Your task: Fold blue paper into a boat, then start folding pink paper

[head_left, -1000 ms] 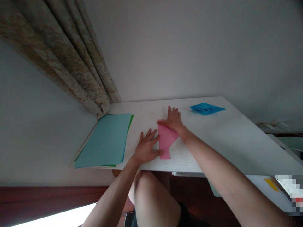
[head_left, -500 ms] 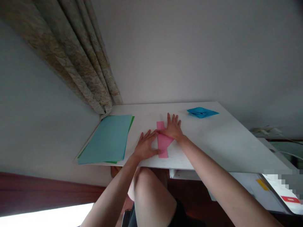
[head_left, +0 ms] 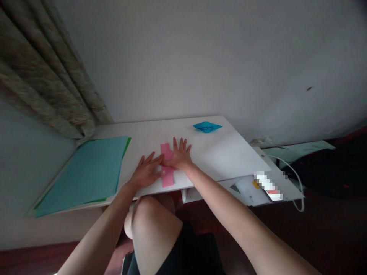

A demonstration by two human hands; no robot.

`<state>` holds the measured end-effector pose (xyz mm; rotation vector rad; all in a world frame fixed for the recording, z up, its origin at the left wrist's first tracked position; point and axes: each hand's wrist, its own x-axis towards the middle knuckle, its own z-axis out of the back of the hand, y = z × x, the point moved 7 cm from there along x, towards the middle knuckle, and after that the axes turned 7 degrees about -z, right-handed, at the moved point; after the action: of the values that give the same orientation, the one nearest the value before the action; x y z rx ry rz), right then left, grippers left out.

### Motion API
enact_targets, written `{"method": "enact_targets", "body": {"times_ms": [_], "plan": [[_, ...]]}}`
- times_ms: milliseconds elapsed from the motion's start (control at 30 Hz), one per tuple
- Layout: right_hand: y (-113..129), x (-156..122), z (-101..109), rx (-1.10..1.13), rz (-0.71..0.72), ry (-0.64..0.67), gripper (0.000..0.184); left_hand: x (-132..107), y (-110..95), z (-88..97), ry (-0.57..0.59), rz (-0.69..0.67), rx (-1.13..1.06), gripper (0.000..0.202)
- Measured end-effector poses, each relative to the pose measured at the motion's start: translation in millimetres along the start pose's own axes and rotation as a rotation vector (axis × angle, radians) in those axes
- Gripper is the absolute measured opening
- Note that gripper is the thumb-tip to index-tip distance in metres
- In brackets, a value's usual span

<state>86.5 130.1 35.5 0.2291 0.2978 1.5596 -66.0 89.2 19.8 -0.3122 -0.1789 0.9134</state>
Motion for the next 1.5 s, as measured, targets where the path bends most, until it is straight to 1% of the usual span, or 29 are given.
{"method": "enact_targets", "body": {"times_ms": [33,67,200,300,500,733,800,967,1067,1100,1200,1233,1300,1367,1500], "plan": [[-0.7,-3.6,-0.1,0.008,0.003,-0.003,0.135,1.3,2.9,-1.5,0.003,-0.008,-0.006,0.058],[-1.5,-7.1,-0.9,0.013,0.004,-0.002,0.138,2.6,6.7,-2.2,-0.002,0.0,-0.01,0.055],[-0.8,-20.6,-2.5,0.029,0.029,-0.014,0.138,8.9,13.6,-2.0,-0.021,0.007,0.053,0.053],[1.0,-29.9,-3.8,0.027,0.038,-0.008,0.139,13.2,14.3,-2.1,-0.033,0.008,0.113,0.054],[4.3,-48.6,-4.2,0.055,0.076,0.013,0.141,20.1,13.4,-2.1,-0.023,0.036,0.164,0.057],[5.1,-70.4,-4.8,0.043,0.136,-0.022,0.149,28.5,11.7,0.4,-0.019,0.103,0.189,0.061],[5.6,-77.3,-5.0,0.046,0.149,-0.037,0.149,30.5,11.8,0.6,-0.028,0.118,0.192,0.061],[4.6,-96.4,-3.1,0.063,0.155,-0.073,0.133,34.8,9.7,4.2,-0.064,0.16,0.188,0.06],[1.9,-111.7,-3.4,0.057,0.197,-0.086,0.127,37.1,8.7,5.2,-0.076,0.164,0.206,0.061],[0.7,-118.0,-3.3,0.047,0.224,-0.098,0.12,37.8,8.9,4.7,-0.075,0.161,0.213,0.062],[-5.4,-138.8,-3.7,0.019,0.316,-0.136,0.085,38.7,11.1,1.7,-0.058,0.154,0.224,0.065],[-9.3,-145.2,-4.2,0.021,0.332,-0.143,0.076,38.9,11.7,0.6,-0.05,0.15,0.225,0.066],[-18.9,-155.9,-5.6,0.028,0.343,-0.155,0.067,38.9,12.7,-1.1,-0.034,0.146,0.224,0.069],[-29.9,-162.9,-6.8,0.021,0.322,-0.176,0.062,38.5,12.3,-2.7,-0.023,0.141,0.227,0.071],[-47.6,-165.4,-2.3,0.028,0.191,-0.245,0.059,35.9,5.1,-7.7,-0.027,0.115,0.275,0.072]]}}
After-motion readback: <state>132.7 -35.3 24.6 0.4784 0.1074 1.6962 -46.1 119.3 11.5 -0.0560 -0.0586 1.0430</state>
